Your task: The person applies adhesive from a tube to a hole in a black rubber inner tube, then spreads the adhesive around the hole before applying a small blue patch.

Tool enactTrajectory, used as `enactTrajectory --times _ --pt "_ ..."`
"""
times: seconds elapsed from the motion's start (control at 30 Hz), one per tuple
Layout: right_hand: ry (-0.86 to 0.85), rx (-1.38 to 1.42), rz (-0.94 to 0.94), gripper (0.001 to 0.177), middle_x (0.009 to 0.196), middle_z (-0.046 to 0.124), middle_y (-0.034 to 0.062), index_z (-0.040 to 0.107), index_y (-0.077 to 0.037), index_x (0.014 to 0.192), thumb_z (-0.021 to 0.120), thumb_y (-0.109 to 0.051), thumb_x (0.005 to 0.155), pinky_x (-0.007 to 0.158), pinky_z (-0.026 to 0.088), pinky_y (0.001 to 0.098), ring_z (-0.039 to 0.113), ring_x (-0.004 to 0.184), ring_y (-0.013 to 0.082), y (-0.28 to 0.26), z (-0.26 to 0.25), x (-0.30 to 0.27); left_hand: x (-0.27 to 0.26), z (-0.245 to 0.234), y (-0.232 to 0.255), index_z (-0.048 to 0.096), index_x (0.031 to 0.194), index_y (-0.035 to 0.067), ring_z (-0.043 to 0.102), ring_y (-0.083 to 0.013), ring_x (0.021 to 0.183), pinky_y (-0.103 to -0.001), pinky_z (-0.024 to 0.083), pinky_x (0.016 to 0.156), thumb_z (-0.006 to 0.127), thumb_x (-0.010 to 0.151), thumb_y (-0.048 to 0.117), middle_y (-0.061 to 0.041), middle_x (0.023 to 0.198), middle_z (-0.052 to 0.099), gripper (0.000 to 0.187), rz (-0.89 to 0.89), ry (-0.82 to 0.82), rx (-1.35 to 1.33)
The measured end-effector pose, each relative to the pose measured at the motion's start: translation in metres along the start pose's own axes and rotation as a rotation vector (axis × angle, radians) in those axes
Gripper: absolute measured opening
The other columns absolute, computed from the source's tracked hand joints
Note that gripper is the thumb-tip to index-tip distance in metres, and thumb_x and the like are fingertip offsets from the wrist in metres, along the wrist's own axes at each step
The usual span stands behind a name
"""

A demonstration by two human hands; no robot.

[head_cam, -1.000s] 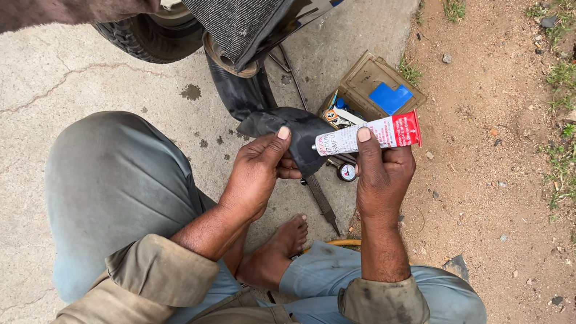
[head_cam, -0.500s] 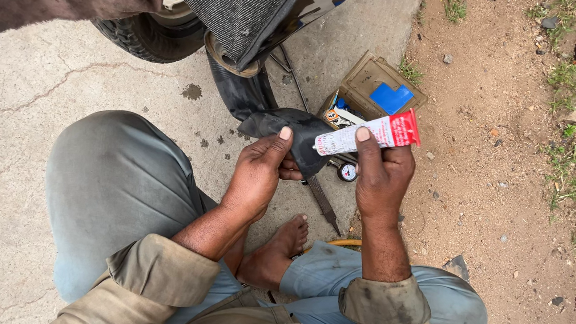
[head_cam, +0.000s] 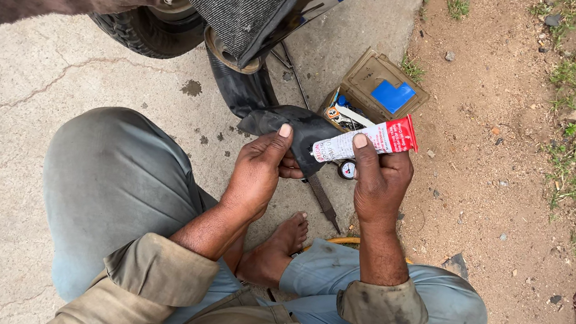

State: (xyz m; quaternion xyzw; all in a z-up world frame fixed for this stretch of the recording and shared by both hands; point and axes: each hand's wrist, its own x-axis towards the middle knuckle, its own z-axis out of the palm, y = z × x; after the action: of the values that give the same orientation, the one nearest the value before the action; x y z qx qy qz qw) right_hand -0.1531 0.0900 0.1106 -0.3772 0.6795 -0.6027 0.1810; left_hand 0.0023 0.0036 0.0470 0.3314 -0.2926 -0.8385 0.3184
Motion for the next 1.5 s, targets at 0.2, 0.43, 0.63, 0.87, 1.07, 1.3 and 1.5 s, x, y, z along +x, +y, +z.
enactTrajectory --times 0.2,0.43,0.63,0.87,1.07,1.3,1.5 --pt "0.034 -0.078 -0.009 0.018 0.072 0.061 -0.0017 0.067 -0.005 0.093 0.073 -0.019 0.102 0.056 0.041 0.0226 0.052 0.063 0.0038 0.002 -0.006 0.001 -0.001 0.002 0.003 0.071 0.098 0.001 0.066 -0.0137 0.072 -0.032 0.061 0.069 0.056 0.104 0.042 -0.006 0.083 0.068 0.045 0.004 -0.006 0.021" --pt "0.055 -0.006 -0.022 0.014 0.075 0.063 -0.0027 0.066 -0.006 0.097 0.071 -0.018 0.102 0.056 0.042 0.0218 0.052 0.063 0.0027 0.001 -0.006 0.004 -0.001 0.001 0.004 0.071 0.100 0.001 0.065 -0.0133 0.072 -0.032 0.061 0.068 0.056 0.103 0.042 -0.006 0.084 0.068 0.044 0.001 0.002 0.017" --pt "0.049 0.040 -0.002 0.016 0.073 0.060 -0.0039 0.066 -0.006 0.095 0.071 -0.019 0.103 0.054 0.039 0.0215 0.049 0.061 0.0021 0.006 -0.004 0.007 -0.001 0.001 0.002 0.071 0.098 0.001 0.066 -0.0136 0.072 -0.032 0.061 0.068 0.056 0.102 0.041 -0.006 0.082 0.068 0.043 -0.007 0.006 0.027" --pt "0.056 0.065 0.028 0.013 0.072 0.061 -0.0039 0.066 -0.006 0.098 0.071 -0.017 0.101 0.050 0.038 0.0217 0.049 0.058 0.0023 0.005 0.002 0.009 -0.002 0.000 0.001 0.072 0.098 0.002 0.065 -0.0125 0.072 -0.031 0.060 0.069 0.057 0.102 0.042 -0.005 0.084 0.069 0.042 0.000 -0.011 0.015" --pt "0.013 0.031 0.027 0.013 0.075 0.061 -0.0034 0.066 -0.005 0.100 0.071 -0.017 0.101 0.054 0.040 0.0217 0.051 0.062 0.0027 -0.002 0.004 0.007 -0.001 -0.001 0.001 0.072 0.098 0.003 0.064 -0.0122 0.072 -0.031 0.060 0.068 0.057 0.102 0.041 -0.005 0.083 0.069 0.042 -0.004 -0.005 0.010" --pt "0.012 -0.031 -0.023 0.015 0.079 0.063 -0.0024 0.068 -0.004 0.099 0.070 -0.017 0.104 0.059 0.043 0.0219 0.053 0.068 0.0031 -0.002 -0.004 0.006 0.002 0.000 0.000 0.071 0.097 0.001 0.066 -0.0133 0.070 -0.031 0.060 0.067 0.056 0.104 0.040 -0.006 0.082 0.069 0.042 -0.003 0.000 0.034" --pt "-0.018 0.014 0.019 0.017 0.079 0.066 -0.0024 0.070 -0.002 0.100 0.071 -0.019 0.101 0.057 0.042 0.0226 0.053 0.066 0.0030 -0.003 0.005 0.007 0.002 0.000 -0.001 0.070 0.097 0.001 0.066 -0.0131 0.070 -0.031 0.061 0.067 0.055 0.104 0.039 -0.006 0.082 0.068 0.042 0.008 0.007 0.050"
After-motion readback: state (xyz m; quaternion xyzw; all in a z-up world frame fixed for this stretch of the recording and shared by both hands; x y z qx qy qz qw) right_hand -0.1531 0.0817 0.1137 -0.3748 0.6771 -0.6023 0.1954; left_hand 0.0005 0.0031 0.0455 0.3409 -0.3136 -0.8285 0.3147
